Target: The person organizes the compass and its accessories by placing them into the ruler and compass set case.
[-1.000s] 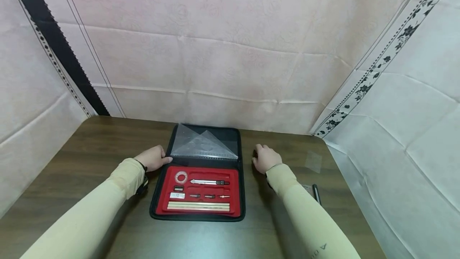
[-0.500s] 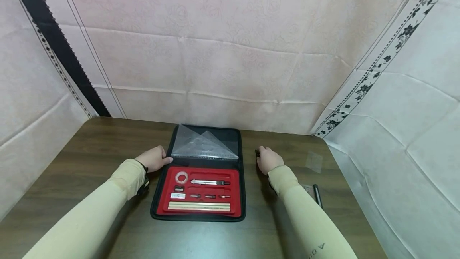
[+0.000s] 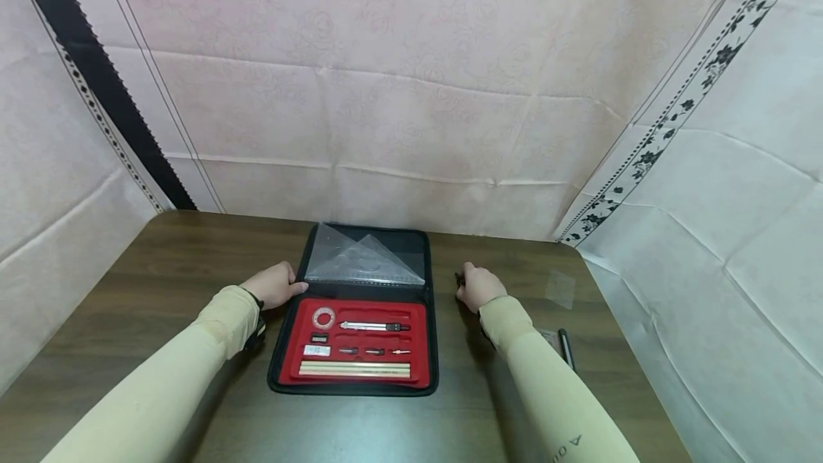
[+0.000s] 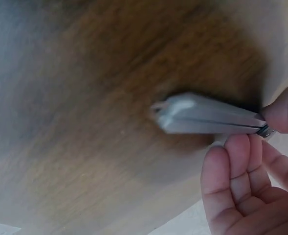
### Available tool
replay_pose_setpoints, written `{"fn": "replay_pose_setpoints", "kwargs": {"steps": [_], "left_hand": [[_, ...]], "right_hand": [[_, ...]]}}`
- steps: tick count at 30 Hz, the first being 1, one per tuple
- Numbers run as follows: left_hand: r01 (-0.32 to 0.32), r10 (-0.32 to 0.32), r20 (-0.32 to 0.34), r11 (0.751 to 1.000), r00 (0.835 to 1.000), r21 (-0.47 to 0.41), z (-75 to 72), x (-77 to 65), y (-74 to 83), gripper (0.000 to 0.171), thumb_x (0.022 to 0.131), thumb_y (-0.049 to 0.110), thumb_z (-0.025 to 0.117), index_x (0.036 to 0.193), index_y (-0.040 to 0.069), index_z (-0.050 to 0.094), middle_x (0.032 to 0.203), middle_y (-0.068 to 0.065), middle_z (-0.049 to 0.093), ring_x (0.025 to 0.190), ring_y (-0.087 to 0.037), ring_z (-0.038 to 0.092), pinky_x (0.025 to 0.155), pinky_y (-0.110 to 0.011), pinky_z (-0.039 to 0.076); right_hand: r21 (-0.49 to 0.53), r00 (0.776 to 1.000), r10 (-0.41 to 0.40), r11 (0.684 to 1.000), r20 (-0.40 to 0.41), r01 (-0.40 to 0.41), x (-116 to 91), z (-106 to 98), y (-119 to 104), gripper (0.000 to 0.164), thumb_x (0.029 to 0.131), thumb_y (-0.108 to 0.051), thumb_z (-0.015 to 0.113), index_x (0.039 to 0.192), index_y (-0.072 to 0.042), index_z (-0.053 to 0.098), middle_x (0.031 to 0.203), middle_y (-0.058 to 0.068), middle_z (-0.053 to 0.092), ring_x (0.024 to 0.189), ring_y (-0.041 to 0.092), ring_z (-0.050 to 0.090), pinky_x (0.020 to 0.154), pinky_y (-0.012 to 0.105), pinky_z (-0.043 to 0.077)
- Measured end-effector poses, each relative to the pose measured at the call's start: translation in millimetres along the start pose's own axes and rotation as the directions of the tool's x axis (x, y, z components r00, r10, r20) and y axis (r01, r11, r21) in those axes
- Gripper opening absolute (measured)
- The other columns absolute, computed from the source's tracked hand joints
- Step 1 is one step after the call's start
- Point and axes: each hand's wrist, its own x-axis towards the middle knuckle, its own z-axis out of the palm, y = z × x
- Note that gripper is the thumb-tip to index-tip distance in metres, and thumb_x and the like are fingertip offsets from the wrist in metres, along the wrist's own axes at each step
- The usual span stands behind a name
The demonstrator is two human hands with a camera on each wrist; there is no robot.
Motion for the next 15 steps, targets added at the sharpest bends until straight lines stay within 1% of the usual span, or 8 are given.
{"fn": "replay_pose_setpoints", "kwargs": {"steps": [2, 5, 8, 11, 15], "left_hand": [[-0.002, 0.002, 0.002, 1.0, 1.0, 0.003, -0.3, -0.4, 0.4, 0.031, 0.096, 0.027, 0.061, 0.083, -0.002, 0.06, 0.076, -0.01, 0.059, 0.072, -0.023, 0.057, 0.072, -0.039, 0.048], [0.002, -0.002, 0.0, 1.0, 1.0, 0.004, -0.6, -0.8, 0.7, 0.031, 0.096, 0.027, 0.061, 0.088, -0.003, 0.06, 0.08, -0.01, 0.059, 0.075, -0.024, 0.057, 0.074, -0.041, 0.048], [0.01, -0.01, 0.001, 1.0, 1.0, 0.0, -1.2, -2.0, 1.1, 0.031, 0.096, 0.026, 0.061, 0.091, -0.004, 0.058, 0.081, -0.011, 0.059, 0.076, -0.025, 0.057, 0.075, -0.042, 0.048], [0.013, -0.013, 0.002, 1.0, 1.0, -0.001, -1.5, -3.1, 1.2, 0.031, 0.096, 0.026, 0.061, 0.091, -0.004, 0.057, 0.08, -0.011, 0.058, 0.075, -0.025, 0.057, 0.074, -0.041, 0.048], [0.011, -0.011, 0.007, 1.0, 1.0, 0.0, -1.6, -3.2, 1.1, 0.03, 0.096, 0.026, 0.061, 0.089, -0.003, 0.057, 0.078, -0.01, 0.057, 0.074, -0.024, 0.056, 0.072, -0.04, 0.048]], "right_hand": [[0.019, 1.0, 0.011, 1.0, 0.005, -0.011, 0.0, 0.5, 1.1, 0.021, 0.084, -0.012, 0.063, 0.101, -0.002, 0.057, 0.075, 0.008, 0.059, 0.064, 0.021, 0.052, 0.062, 0.038, 0.044], [0.029, 1.0, 0.018, 0.999, 0.0, -0.018, 0.0, 1.2, 2.3, 0.014, 0.081, -0.011, 0.063, 0.089, -0.004, 0.054, 0.07, 0.005, 0.052, 0.061, 0.02, 0.047, 0.059, 0.035, 0.039], [0.03, 1.0, 0.016, 0.999, -0.013, -0.015, 0.5, 2.1, 3.4, 0.015, 0.079, -0.011, 0.063, 0.082, -0.006, 0.05, 0.069, 0.006, 0.05, 0.06, 0.021, 0.045, 0.058, 0.035, 0.038], [0.03, 1.0, 0.021, 0.999, -0.015, -0.02, 1.2, 2.4, 4.1, 0.018, 0.078, -0.012, 0.064, 0.083, -0.006, 0.048, 0.069, 0.006, 0.05, 0.061, 0.021, 0.046, 0.058, 0.036, 0.039], [0.053, 0.999, 0.032, 0.998, -0.008, -0.031, 0.5, -0.3, 3.5, 0.021, 0.079, -0.012, 0.065, 0.091, -0.004, 0.05, 0.075, 0.007, 0.057, 0.064, 0.021, 0.052, 0.061, 0.037, 0.044]]}}
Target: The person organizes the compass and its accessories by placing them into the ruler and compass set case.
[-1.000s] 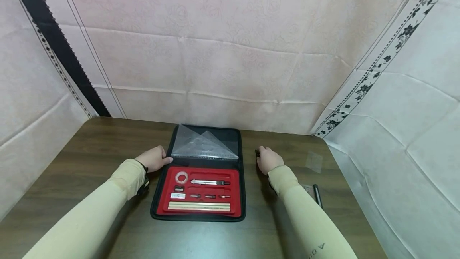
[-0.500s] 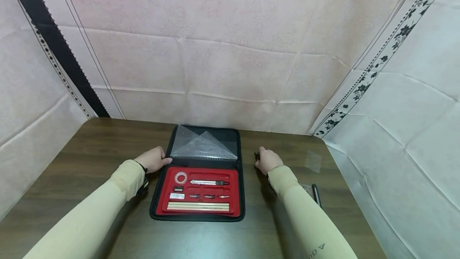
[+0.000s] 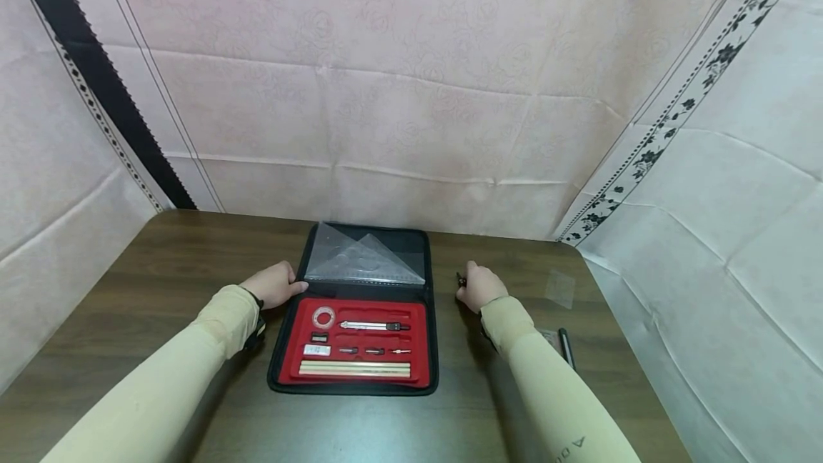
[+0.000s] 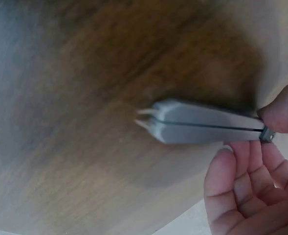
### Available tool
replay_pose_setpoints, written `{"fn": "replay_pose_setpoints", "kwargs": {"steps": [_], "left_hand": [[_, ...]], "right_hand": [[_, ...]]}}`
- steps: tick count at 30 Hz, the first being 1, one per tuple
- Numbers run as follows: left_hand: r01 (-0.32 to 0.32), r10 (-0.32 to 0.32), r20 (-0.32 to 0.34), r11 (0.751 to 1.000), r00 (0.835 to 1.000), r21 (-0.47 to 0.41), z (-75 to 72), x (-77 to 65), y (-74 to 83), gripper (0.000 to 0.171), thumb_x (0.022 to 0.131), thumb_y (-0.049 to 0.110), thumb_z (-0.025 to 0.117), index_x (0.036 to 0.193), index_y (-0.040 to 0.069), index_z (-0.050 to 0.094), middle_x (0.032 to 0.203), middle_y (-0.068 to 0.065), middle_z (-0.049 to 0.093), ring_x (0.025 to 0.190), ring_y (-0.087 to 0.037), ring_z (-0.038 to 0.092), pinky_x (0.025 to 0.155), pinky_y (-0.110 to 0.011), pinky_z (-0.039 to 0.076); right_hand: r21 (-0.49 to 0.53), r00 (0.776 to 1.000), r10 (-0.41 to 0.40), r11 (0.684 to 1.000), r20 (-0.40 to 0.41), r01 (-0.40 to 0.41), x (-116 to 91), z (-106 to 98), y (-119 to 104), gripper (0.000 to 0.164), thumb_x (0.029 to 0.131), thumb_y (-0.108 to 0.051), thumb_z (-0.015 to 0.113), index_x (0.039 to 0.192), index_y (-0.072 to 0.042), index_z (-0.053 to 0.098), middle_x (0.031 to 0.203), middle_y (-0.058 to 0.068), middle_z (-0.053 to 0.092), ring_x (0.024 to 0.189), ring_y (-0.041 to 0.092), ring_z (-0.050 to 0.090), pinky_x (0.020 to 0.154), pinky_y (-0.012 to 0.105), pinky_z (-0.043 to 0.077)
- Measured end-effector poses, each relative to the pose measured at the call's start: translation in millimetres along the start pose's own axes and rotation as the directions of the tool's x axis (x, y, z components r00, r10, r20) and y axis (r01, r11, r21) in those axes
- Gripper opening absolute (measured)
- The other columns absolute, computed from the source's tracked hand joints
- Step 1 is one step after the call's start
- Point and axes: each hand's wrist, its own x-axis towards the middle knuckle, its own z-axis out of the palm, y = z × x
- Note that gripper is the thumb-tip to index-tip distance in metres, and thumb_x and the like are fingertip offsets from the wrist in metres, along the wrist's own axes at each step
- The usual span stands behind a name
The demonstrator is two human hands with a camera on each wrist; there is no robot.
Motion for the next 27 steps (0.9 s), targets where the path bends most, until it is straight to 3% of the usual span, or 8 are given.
{"fn": "replay_pose_setpoints", "kwargs": {"steps": [7, 10, 13, 17, 27], "left_hand": [[-0.001, 0.001, 0.008, 1.0, 1.0, 0.006, 0.6, 3.2, -1.8, 0.031, 0.096, 0.027, 0.06, 0.086, -0.002, 0.059, 0.079, -0.011, 0.058, 0.074, -0.024, 0.056, 0.072, -0.04, 0.047], [-0.003, 0.003, 0.005, 1.0, 1.0, 0.01, 0.2, 3.2, -2.4, 0.032, 0.096, 0.027, 0.06, 0.091, -0.004, 0.06, 0.083, -0.012, 0.06, 0.076, -0.024, 0.057, 0.075, -0.042, 0.048], [-0.003, 0.003, 0.005, 1.0, 1.0, 0.009, -0.4, 2.9, -2.5, 0.032, 0.096, 0.027, 0.06, 0.091, -0.005, 0.06, 0.083, -0.012, 0.06, 0.076, -0.025, 0.057, 0.076, -0.042, 0.048], [0.0, 0.0, 0.003, 1.0, 1.0, 0.009, -0.5, 2.7, -1.7, 0.032, 0.096, 0.027, 0.06, 0.089, -0.003, 0.06, 0.081, -0.011, 0.059, 0.075, -0.024, 0.056, 0.074, -0.041, 0.048], [0.015, -0.015, 0.001, 1.0, 1.0, 0.008, 2.9, 6.3, -2.3, 0.032, 0.096, 0.028, 0.061, 0.093, -0.003, 0.059, 0.083, -0.011, 0.059, 0.077, -0.025, 0.057, 0.076, -0.043, 0.048]], "right_hand": [[0.15, 0.997, 0.013, 0.988, 0.074, -0.024, -9, -19, -5, 0.044, 0.085, -0.013, 0.062, 0.127, -0.002, 0.054, 0.108, 0.016, 0.063, 0.089, 0.026, 0.061, 0.075, 0.043, 0.049], [0.242, 0.995, 0.027, 0.969, 0.096, -0.049, -13, -30, -8, 0.044, 0.088, -0.015, 0.062, 0.13, -0.004, 0.053, 0.106, 0.014, 0.061, 0.089, 0.025, 0.059, 0.073, 0.041, 0.048], [0.374, 0.994, 0.014, 0.926, 0.105, -0.053, -17, -41, -10, 0.038, 0.089, -0.012, 0.06, 0.125, -0.001, 0.053, 0.095, 0.014, 0.058, 0.083, 0.022, 0.061, 0.069, 0.038, 0.05], [0.542, 0.993, -0.021, 0.839, 0.117, -0.046, -20, -52, -14, 0.03, 0.089, -0.006, 0.06, 0.116, 0.003, 0.052, 0.082, 0.013, 0.054, 0.074, 0.02, 0.066, 0.068, 0.037, 0.054], [0.757, 0.986, -0.149, 0.652, 0.069, 0.046, -42, -63, -45, 0.025, 0.092, -0.011, 0.067, 0.112, 0.001, 0.056, 0.092, 0.019, 0.058, 0.091, 0.035, 0.066, 0.08, 0.047, 0.053]]}}
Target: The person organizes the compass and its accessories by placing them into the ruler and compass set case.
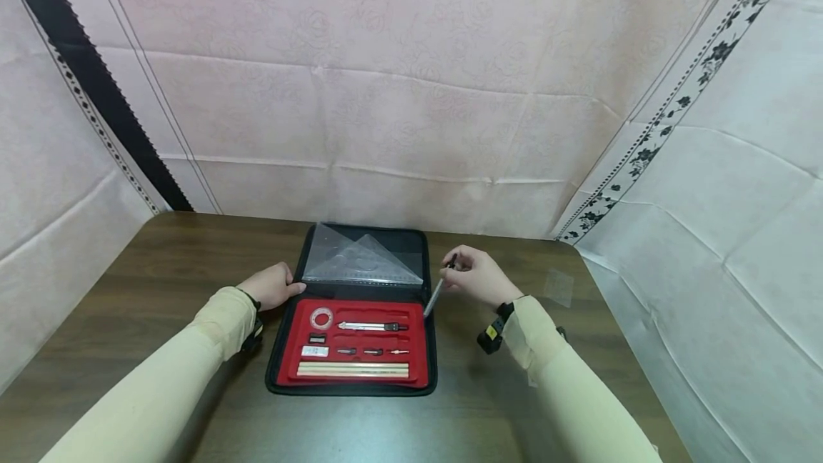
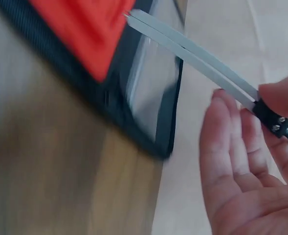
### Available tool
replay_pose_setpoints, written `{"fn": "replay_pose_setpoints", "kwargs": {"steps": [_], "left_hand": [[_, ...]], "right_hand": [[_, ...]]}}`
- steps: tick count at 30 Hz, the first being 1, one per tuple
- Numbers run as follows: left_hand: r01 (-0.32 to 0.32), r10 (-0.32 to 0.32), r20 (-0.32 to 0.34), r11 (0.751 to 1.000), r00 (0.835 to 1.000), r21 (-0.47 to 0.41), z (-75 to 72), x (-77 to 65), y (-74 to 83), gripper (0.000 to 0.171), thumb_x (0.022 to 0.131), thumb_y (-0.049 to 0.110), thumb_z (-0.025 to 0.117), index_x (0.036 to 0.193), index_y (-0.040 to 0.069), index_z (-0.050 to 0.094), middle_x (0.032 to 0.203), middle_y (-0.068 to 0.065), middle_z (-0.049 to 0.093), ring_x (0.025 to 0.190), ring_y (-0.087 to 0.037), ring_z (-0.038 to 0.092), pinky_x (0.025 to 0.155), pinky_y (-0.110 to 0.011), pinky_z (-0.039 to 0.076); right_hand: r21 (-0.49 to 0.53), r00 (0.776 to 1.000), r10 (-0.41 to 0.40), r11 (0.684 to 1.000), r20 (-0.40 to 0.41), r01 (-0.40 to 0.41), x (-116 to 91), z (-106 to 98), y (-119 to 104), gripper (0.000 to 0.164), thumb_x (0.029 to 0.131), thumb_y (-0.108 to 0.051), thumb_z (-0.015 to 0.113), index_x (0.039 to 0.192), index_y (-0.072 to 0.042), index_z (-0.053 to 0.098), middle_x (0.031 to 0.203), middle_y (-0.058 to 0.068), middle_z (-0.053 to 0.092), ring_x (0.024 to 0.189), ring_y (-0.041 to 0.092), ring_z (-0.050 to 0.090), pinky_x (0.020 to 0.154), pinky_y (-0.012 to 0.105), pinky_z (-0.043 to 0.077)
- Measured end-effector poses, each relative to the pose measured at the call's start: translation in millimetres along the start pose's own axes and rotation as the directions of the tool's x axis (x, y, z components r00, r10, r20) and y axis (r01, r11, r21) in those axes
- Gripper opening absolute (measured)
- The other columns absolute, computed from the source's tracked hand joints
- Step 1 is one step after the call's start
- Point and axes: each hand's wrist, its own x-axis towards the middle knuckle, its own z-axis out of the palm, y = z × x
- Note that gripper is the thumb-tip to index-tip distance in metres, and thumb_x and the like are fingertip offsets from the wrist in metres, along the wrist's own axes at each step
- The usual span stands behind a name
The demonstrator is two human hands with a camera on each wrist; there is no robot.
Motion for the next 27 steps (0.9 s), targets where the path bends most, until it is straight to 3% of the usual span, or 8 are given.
{"fn": "replay_pose_setpoints", "kwargs": {"steps": [5, 13, 18, 24, 27], "left_hand": [[0.001, -0.001, 0.002, 1.0, 1.0, 0.001, 0.4, 1.0, -1.3, 0.033, 0.096, 0.028, 0.06, 0.094, -0.004, 0.058, 0.084, -0.011, 0.06, 0.078, -0.025, 0.057, 0.077, -0.043, 0.048], [-0.005, 0.005, -0.009, 1.0, 1.0, -0.007, 1.5, 0.1, -0.6, 0.032, 0.096, 0.029, 0.061, 0.092, -0.003, 0.059, 0.082, -0.011, 0.06, 0.077, -0.025, 0.057, 0.076, -0.042, 0.048], [0.004, -0.004, -0.005, 1.0, 1.0, -0.011, 0.5, -1.6, -0.2, 0.033, 0.096, 0.028, 0.061, 0.096, -0.005, 0.058, 0.085, -0.012, 0.06, 0.079, -0.026, 0.058, 0.078, -0.043, 0.048], [0.0, 0.0, -0.001, 1.0, 1.0, -0.013, 0.2, -0.5, -1.0, 0.033, 0.096, 0.028, 0.06, 0.097, -0.005, 0.059, 0.086, -0.012, 0.06, 0.08, -0.026, 0.058, 0.078, -0.044, 0.049], [-0.016, 0.016, -0.006, 1.0, 1.0, -0.01, 0.5, -0.2, -1.7, 0.034, 0.096, 0.028, 0.06, 0.097, -0.006, 0.058, 0.086, -0.013, 0.06, 0.079, -0.026, 0.058, 0.078, -0.044, 0.049]], "right_hand": [[0.035, 0.998, -0.059, 0.998, 0.025, 0.059, -7, 38, -6, 0.019, 0.089, -0.013, 0.071, 0.103, -0.005, 0.061, 0.096, 0.015, 0.064, 0.088, 0.035, 0.064, 0.081, 0.049, 0.052], [-0.051, 0.983, -0.148, 0.987, 0.104, 0.154, -17, 94, -4, 0.014, 0.087, -0.019, 0.075, 0.094, -0.018, 0.064, 0.099, -0.001, 0.066, 0.081, 0.026, 0.064, 0.074, 0.035, 0.052], [-0.104, 0.968, -0.21, 0.969, 0.135, 0.225, -19, 109, 2, 0.012, 0.087, -0.017, 0.074, 0.092, -0.019, 0.063, 0.099, -0.007, 0.066, 0.086, 0.018, 0.06, 0.074, 0.035, 0.051], [-0.149, 0.963, -0.216, 0.959, 0.163, 0.241, -20, 114, 8, 0.011, 0.088, -0.017, 0.073, 0.093, -0.023, 0.064, 0.1, -0.01, 0.065, 0.086, 0.015, 0.06, 0.076, 0.032, 0.051], [-0.253, 0.955, -0.249, 0.925, 0.164, 0.285, -20, 114, 12, 0.01, 0.089, -0.018, 0.072, 0.094, -0.025, 0.066, 0.099, -0.014, 0.064, 0.087, 0.011, 0.058, 0.079, 0.031, 0.051]]}}
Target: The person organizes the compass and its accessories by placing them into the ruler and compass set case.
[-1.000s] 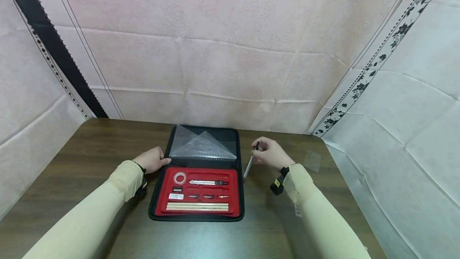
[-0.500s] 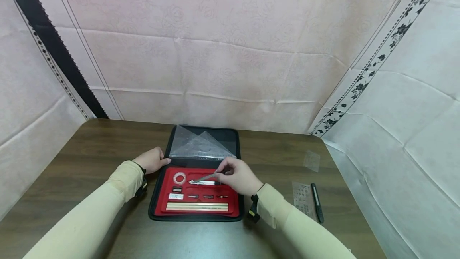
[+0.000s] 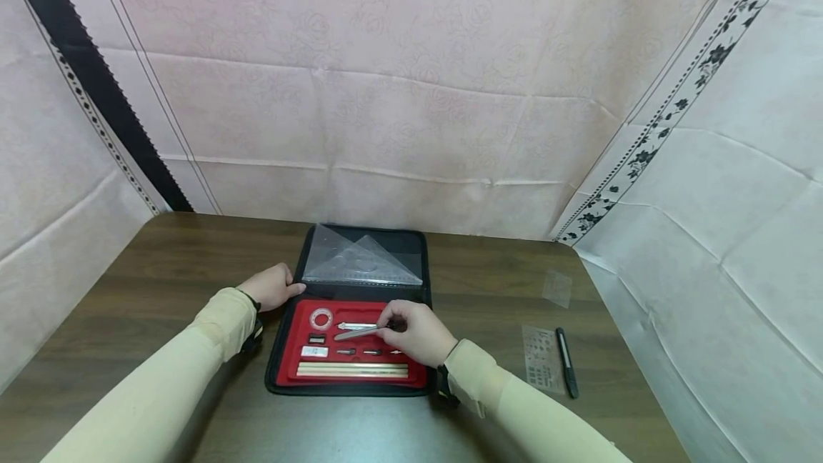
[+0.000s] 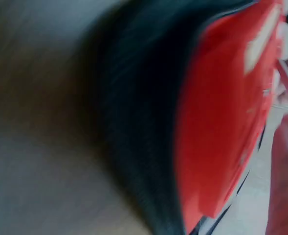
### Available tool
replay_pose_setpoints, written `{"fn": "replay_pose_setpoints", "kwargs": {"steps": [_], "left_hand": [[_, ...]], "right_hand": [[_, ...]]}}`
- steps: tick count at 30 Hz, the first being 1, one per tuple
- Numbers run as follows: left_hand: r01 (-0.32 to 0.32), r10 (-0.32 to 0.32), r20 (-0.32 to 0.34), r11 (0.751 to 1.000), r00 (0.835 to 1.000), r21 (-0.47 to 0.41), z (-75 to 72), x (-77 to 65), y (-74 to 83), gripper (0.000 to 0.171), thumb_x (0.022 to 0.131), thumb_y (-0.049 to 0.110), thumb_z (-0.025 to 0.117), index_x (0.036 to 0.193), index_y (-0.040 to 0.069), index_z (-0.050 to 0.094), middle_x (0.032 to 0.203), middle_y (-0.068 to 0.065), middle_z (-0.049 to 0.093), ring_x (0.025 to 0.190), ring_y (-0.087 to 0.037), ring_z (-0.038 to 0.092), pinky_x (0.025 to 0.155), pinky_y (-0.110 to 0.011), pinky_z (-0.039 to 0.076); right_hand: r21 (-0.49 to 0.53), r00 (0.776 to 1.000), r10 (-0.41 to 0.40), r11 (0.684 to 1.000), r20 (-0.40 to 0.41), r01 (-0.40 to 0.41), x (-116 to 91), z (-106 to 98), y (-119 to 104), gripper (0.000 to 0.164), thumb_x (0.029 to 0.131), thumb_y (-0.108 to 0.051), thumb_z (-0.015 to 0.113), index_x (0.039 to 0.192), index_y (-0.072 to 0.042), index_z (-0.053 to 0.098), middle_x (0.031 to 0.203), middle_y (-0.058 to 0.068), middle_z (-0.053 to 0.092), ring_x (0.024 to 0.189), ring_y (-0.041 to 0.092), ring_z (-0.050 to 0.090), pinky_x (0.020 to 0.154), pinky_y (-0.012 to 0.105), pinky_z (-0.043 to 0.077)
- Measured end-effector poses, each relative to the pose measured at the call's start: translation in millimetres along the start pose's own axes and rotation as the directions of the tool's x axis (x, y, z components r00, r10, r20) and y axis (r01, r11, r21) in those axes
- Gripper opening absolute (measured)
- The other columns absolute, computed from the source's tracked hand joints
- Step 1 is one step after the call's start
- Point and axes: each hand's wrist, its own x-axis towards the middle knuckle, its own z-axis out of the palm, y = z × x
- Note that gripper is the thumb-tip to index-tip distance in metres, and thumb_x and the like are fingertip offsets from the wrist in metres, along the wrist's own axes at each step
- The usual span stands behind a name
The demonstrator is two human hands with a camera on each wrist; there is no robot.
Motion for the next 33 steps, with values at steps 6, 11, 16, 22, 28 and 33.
{"fn": "replay_pose_setpoints", "kwargs": {"steps": [6, 11, 16, 22, 28, 33], "left_hand": [[-0.015, 0.015, -0.007, 1.0, 1.0, 0.008, 0.0, -0.8, 0.3, 0.033, 0.096, 0.028, 0.06, 0.094, -0.005, 0.059, 0.085, -0.012, 0.06, 0.079, -0.026, 0.058, 0.078, -0.044, 0.048], [-0.014, 0.014, -0.007, 1.0, 1.0, 0.011, -0.1, -1.1, 0.7, 0.033, 0.096, 0.028, 0.06, 0.095, -0.005, 0.059, 0.086, -0.013, 0.06, 0.08, -0.026, 0.058, 0.078, -0.044, 0.048], [0.003, -0.003, -0.005, 1.0, 1.0, 0.003, 1.1, -1.4, 0.8, 0.032, 0.096, 0.028, 0.061, 0.094, -0.004, 0.058, 0.083, -0.011, 0.059, 0.077, -0.025, 0.057, 0.076, -0.043, 0.048], [0.01, -0.01, -0.006, 1.0, 1.0, -0.002, 1.1, -2.2, 1.8, 0.033, 0.096, 0.028, 0.061, 0.097, -0.005, 0.056, 0.084, -0.012, 0.059, 0.078, -0.026, 0.057, 0.078, -0.044, 0.048], [0.012, -0.012, -0.003, 1.0, 1.0, 0.0, 1.1, 0.3, 0.1, 0.036, 0.096, 0.029, 0.06, 0.1, -0.006, 0.055, 0.087, -0.014, 0.06, 0.081, -0.027, 0.058, 0.08, -0.045, 0.048], [0.024, -0.024, 0.005, 1.0, 1.0, 0.003, 1.9, 1.7, -1.0, 0.038, 0.096, 0.029, 0.06, 0.104, -0.007, 0.055, 0.091, -0.015, 0.06, 0.084, -0.028, 0.059, 0.082, -0.047, 0.048]], "right_hand": [[-0.304, 0.989, -0.127, 0.942, 0.081, 0.146, -4, 5, 7, 0.017, 0.089, -0.015, 0.072, 0.104, -0.024, 0.075, 0.101, -0.016, 0.06, 0.092, 0.002, 0.055, 0.085, 0.025, 0.049], [-0.451, 0.961, -0.229, 0.849, 0.153, 0.274, -5, 7, 5, 0.024, 0.088, -0.016, 0.073, 0.11, -0.023, 0.074, 0.102, -0.011, 0.062, 0.091, 0.002, 0.057, 0.084, 0.023, 0.049], [-0.509, 0.944, -0.274, 0.795, 0.184, 0.33, -4, 6, 2, 0.027, 0.088, -0.019, 0.073, 0.114, -0.023, 0.072, 0.103, -0.01, 0.066, 0.093, 0.001, 0.059, 0.085, 0.023, 0.049], [-0.623, 0.921, -0.322, 0.679, 0.221, 0.387, -4, 7, 1, 0.032, 0.085, -0.024, 0.076, 0.117, -0.022, 0.071, 0.102, -0.007, 0.067, 0.093, 0.005, 0.059, 0.086, 0.022, 0.048], [-0.723, 0.898, -0.314, 0.536, 0.308, 0.436, -3, 9, -4, 0.042, 0.084, -0.025, 0.078, 0.124, -0.021, 0.067, 0.104, -0.004, 0.066, 0.094, 0.009, 0.058, 0.089, 0.025, 0.048], [-0.769, 0.891, -0.276, 0.452, 0.361, 0.452, -3, 12, -5, 0.053, 0.079, -0.027, 0.082, 0.129, -0.021, 0.063, 0.111, -0.002, 0.066, 0.098, 0.012, 0.058, 0.092, 0.028, 0.047]]}}
